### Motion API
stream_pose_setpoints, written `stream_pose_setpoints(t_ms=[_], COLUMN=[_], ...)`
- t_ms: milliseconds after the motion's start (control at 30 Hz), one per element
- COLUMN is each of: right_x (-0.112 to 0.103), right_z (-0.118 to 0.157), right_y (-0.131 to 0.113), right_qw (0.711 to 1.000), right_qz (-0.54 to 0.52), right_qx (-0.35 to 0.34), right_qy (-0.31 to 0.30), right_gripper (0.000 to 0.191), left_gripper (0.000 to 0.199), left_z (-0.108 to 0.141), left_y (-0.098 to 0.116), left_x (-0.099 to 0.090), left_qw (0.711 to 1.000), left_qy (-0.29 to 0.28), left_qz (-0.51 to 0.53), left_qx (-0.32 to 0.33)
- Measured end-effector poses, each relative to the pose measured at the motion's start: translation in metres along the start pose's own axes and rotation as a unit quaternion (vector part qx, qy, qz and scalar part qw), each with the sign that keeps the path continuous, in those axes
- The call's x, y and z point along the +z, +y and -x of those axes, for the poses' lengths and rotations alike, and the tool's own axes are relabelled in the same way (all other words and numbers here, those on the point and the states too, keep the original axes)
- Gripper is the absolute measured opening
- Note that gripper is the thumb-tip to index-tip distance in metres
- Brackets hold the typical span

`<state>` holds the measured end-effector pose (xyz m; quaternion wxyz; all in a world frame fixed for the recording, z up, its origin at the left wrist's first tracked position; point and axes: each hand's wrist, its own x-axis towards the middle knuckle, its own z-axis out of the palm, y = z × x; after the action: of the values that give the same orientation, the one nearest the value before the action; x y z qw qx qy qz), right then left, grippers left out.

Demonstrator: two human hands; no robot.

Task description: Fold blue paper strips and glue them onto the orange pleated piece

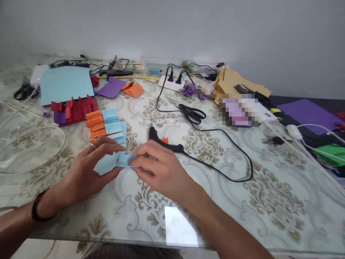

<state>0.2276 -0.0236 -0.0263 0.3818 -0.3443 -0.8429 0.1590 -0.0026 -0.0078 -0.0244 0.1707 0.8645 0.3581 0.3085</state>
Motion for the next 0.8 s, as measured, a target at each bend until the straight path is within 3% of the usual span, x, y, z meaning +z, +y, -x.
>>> stream_pose_setpoints(t_ms=[167, 400, 567, 667, 800], right_x=[-0.002, -0.002, 0.001, 0.003, 0.007], right_z=[0.0, 0.001, 0.002, 0.005, 0.007], right_y=[-0.005, -0.004, 0.005, 0.01, 0.013], right_qw=[0.996, 0.997, 1.0, 0.998, 0.985], right_qz=[0.051, 0.034, 0.023, 0.035, 0.061], right_qx=[-0.038, -0.027, 0.008, 0.038, 0.065], right_qy=[0.056, 0.063, 0.004, -0.047, -0.145], right_gripper=[0.017, 0.014, 0.008, 0.01, 0.007], left_gripper=[0.033, 0.016, 0.009, 0.008, 0.016], left_z=[0.003, 0.003, -0.002, -0.002, 0.001], left_y=[0.005, 0.008, 0.001, -0.004, -0.009], left_x=[-0.003, -0.006, -0.003, 0.0, 0.005], left_qw=[0.997, 0.998, 1.0, 0.999, 0.993], left_qy=[0.051, 0.047, 0.018, -0.03, -0.119], left_qz=[-0.046, -0.016, 0.018, 0.033, 0.01], left_qx=[0.033, 0.045, 0.005, -0.023, -0.013])
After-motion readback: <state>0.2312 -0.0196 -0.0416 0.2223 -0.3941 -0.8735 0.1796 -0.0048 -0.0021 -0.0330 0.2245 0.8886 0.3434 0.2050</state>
